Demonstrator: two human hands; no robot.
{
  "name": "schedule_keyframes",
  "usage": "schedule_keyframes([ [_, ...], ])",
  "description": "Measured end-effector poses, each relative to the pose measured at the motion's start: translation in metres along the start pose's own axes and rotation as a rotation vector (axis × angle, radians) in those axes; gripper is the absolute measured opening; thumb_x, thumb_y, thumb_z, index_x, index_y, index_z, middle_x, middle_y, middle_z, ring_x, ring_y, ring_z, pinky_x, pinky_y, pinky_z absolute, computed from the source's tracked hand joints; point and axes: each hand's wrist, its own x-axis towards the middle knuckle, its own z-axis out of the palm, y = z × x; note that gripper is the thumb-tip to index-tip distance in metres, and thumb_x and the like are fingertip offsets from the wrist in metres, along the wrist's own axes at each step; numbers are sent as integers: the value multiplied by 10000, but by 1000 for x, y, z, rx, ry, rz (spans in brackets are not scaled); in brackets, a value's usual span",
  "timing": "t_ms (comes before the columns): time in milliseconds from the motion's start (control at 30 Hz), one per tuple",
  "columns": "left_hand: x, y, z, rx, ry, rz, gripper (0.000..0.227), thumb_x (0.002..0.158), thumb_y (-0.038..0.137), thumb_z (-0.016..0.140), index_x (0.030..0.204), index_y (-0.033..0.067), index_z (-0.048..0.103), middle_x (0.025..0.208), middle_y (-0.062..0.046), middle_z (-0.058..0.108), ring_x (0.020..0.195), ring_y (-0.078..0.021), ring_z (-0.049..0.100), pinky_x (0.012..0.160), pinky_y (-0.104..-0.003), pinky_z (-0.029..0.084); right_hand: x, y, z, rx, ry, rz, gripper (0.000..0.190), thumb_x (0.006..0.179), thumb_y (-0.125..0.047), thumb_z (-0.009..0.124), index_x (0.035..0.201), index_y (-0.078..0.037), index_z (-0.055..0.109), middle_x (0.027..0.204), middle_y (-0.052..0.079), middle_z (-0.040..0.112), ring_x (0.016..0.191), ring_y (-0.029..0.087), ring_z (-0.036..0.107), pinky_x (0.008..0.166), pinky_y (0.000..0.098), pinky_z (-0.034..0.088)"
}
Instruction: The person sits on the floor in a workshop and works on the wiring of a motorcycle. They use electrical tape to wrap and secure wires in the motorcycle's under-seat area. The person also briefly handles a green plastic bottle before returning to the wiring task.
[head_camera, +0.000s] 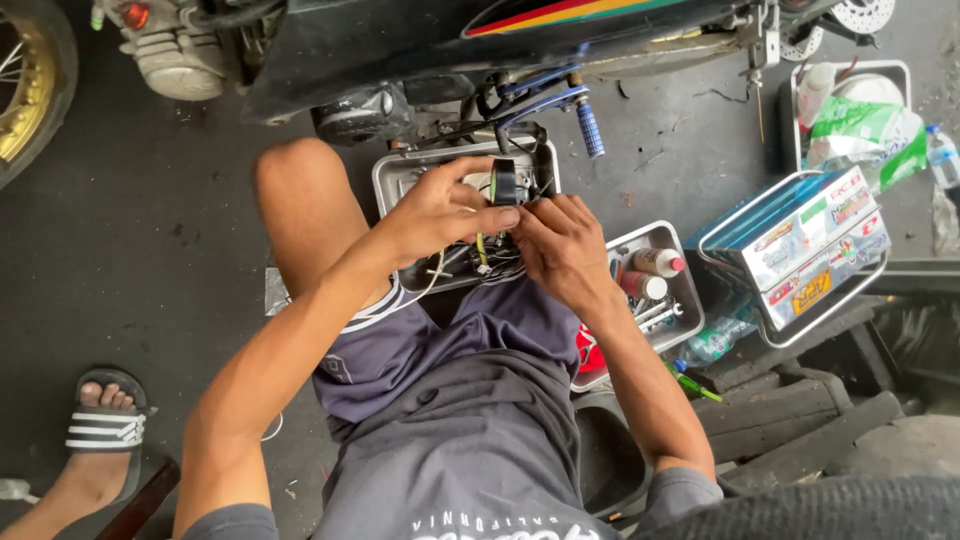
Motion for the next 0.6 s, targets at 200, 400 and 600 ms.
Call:
schedule_keyframes([
  [200, 17, -12, 18, -125, 241, -10, 510, 821, 430, 864, 1120, 61, 680, 738, -37, 649, 546, -113, 665, 412, -183, 471, 5, -17, -10, 227, -48, 292, 119, 991, -13, 628, 897, -75, 666, 746, 97, 540, 636, 339, 601, 579, 396, 487],
  [400, -18, 10, 3, 553, -57, 641, 580, 779, 116, 890, 1308, 120, 654, 1122, -160, 585, 1065, -397, 623, 973, -531, 500, -16, 2, -11, 840, 15, 855, 166, 1025, -85, 597, 922, -27, 713, 576, -36, 456, 591, 46, 407, 553, 218, 358],
  [600, -9, -10, 7, 869, 502, 785, 509, 772, 229, 937, 854, 173, 438, 1014, -20, 509, 871, -280, 629, 717, -411, 505, -2, -4, -7, 1097, -50, 728, 102, 1005, -4, 600, 987, 58, 679, 562, -1, 482, 526, 39, 453, 522, 197, 381],
])
